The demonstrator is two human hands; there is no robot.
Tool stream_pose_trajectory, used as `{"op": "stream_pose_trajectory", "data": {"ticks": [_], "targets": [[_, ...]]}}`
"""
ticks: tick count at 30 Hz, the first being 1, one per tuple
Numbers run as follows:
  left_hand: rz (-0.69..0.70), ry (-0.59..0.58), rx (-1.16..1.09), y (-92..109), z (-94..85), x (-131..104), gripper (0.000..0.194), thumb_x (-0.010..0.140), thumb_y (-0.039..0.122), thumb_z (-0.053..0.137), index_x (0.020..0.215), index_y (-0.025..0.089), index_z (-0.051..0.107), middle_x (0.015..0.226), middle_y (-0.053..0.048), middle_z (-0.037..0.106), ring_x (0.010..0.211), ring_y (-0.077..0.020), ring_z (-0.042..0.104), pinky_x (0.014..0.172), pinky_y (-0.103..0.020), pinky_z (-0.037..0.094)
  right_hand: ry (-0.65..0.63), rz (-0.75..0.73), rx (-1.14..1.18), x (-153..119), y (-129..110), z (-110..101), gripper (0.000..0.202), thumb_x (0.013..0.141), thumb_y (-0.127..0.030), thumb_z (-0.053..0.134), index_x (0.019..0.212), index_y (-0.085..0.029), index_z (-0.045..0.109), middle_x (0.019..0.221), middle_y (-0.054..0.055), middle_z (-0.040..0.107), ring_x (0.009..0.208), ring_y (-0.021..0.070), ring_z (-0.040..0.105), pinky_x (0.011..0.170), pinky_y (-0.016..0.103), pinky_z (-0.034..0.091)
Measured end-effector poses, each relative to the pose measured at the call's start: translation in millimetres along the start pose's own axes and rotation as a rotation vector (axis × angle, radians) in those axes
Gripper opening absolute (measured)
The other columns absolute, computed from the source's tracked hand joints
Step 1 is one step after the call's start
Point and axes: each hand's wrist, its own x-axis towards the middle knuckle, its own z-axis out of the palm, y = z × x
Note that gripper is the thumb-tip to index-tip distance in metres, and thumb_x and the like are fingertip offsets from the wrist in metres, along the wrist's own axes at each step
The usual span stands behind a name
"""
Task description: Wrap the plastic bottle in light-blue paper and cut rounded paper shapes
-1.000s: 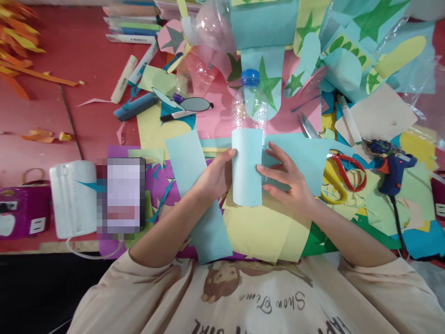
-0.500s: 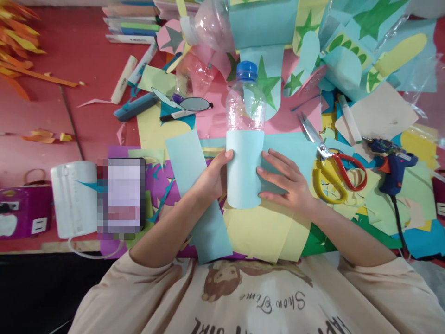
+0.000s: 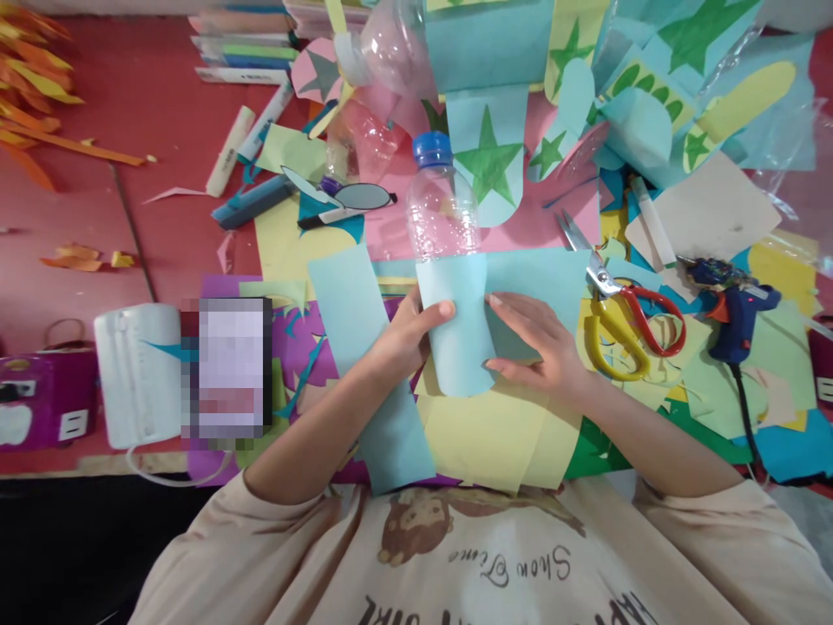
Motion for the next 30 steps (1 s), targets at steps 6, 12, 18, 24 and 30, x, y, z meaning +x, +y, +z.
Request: {"op": "stream_pose_trajectory", "data": {"ticks": [6,12,18,24,30], "targets": [[0.014,0.036,-0.039,0.3,5.5,2.5,0.070,0.066,0.061,0.070,0.121,0.020,0.055,0.106,-0.010,0.071,0.106,-0.0352,0.066,0.087,-0.045,0.057,0.010,0.073,0.079,-3.0,-2.1,0.4,0.075,0.088,-0.039,0.063,0.153,-0.031,0.025,0.123,0.009,0.067,0.107,0.0259,0.064,0.088,0.045,0.056],[0.044,-0.024,-0.100,1.6,8.5,3.9,0.060,0.070,0.055,0.066,0.119,0.020,0.058,0.104,-0.007,0.072,0.109,-0.0340,0.065,0.092,-0.045,0.055,0.050,0.131,0.117,-4.8,-4.7,1.4,0.072,0.088,-0.037,0.064,0.151,-0.033,0.030,0.116,0.009,0.066,0.099,0.0232,0.064,0.082,0.041,0.058],[0.080,-0.061,-0.037,0.3,5.7,0.5,0.064,0.073,0.057,0.068,0.125,0.022,0.054,0.112,-0.009,0.069,0.107,-0.0319,0.065,0.090,-0.043,0.055,0.060,0.207,0.185,-7.4,-5.7,5.5,0.071,0.088,-0.040,0.063,0.151,-0.034,0.032,0.111,0.008,0.060,0.094,0.0210,0.062,0.079,0.038,0.059],[0.074,-0.027,0.007,0.6,4.9,0.5,0.072,0.067,0.060,0.073,0.125,0.022,0.053,0.113,-0.009,0.069,0.103,-0.0312,0.067,0.084,-0.041,0.058,0.016,0.292,0.239,-7.0,-8.1,6.1,0.068,0.088,-0.043,0.061,0.149,-0.032,0.035,0.111,0.008,0.061,0.088,0.0190,0.061,0.078,0.038,0.059],[0.019,0.009,0.001,-2.1,2.8,-0.8,0.074,0.061,0.062,0.075,0.118,0.019,0.057,0.104,-0.010,0.072,0.096,-0.0328,0.069,0.079,-0.041,0.059,-0.030,0.312,0.306,-5.6,-7.4,6.4,0.065,0.089,-0.040,0.061,0.149,-0.032,0.037,0.112,0.007,0.063,0.086,0.0169,0.061,0.076,0.034,0.058]]}}
